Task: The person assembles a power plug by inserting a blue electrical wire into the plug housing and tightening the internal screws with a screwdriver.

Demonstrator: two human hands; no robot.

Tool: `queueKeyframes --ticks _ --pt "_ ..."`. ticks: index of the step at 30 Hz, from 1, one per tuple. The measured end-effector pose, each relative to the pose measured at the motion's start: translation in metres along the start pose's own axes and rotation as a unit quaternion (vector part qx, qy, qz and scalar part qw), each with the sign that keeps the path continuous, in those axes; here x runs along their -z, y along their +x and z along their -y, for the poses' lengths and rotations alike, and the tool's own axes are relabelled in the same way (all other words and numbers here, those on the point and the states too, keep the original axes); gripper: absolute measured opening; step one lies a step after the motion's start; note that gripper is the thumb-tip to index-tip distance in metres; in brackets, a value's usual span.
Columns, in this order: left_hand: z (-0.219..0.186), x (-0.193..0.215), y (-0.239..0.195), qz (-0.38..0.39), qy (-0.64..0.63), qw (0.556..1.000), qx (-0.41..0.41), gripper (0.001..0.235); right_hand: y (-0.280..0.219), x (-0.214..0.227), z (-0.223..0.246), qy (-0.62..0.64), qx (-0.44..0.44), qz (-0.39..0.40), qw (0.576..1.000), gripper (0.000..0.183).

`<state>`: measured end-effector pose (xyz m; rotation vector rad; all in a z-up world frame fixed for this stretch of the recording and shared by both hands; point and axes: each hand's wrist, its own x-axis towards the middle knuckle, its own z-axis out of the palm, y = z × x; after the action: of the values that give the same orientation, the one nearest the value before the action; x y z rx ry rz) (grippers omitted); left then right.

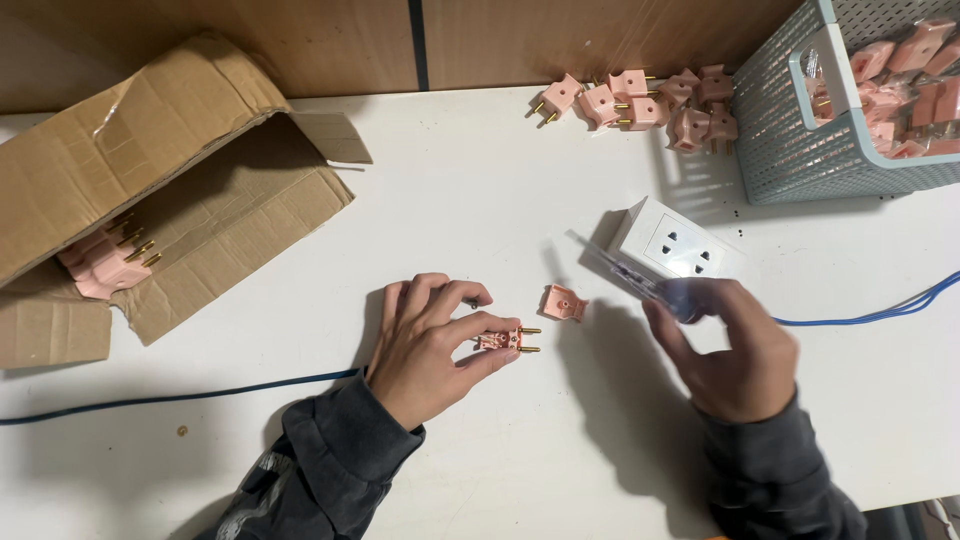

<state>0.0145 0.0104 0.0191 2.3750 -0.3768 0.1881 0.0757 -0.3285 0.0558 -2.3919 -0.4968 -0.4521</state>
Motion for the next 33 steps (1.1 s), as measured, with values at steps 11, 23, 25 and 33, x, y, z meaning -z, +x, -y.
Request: queueKeyframes --ticks 11,23,25,33 --pt "0.011 -0.012 -0.004 -0.029 0.02 0.999 -0.017 0.028 0.028 -0.025 0.057 0.396 0.015 -0.006 0.918 0.037" --pt "0.008 -0.012 -0.004 -0.052 0.007 0.998 -0.029 0.029 0.008 -0.057 0.041 0.412 0.117 0.1 0.898 0.029" --pt "0.008 -0.012 -0.004 -0.054 0.006 0.998 -0.029 0.029 0.008 -0.056 0.038 0.412 0.127 0.103 0.896 0.029" --pt "0.007 -0.01 -0.003 -0.062 0.012 0.997 -0.039 0.026 0.009 -0.055 0.037 0.387 0.172 0.108 0.899 0.026"
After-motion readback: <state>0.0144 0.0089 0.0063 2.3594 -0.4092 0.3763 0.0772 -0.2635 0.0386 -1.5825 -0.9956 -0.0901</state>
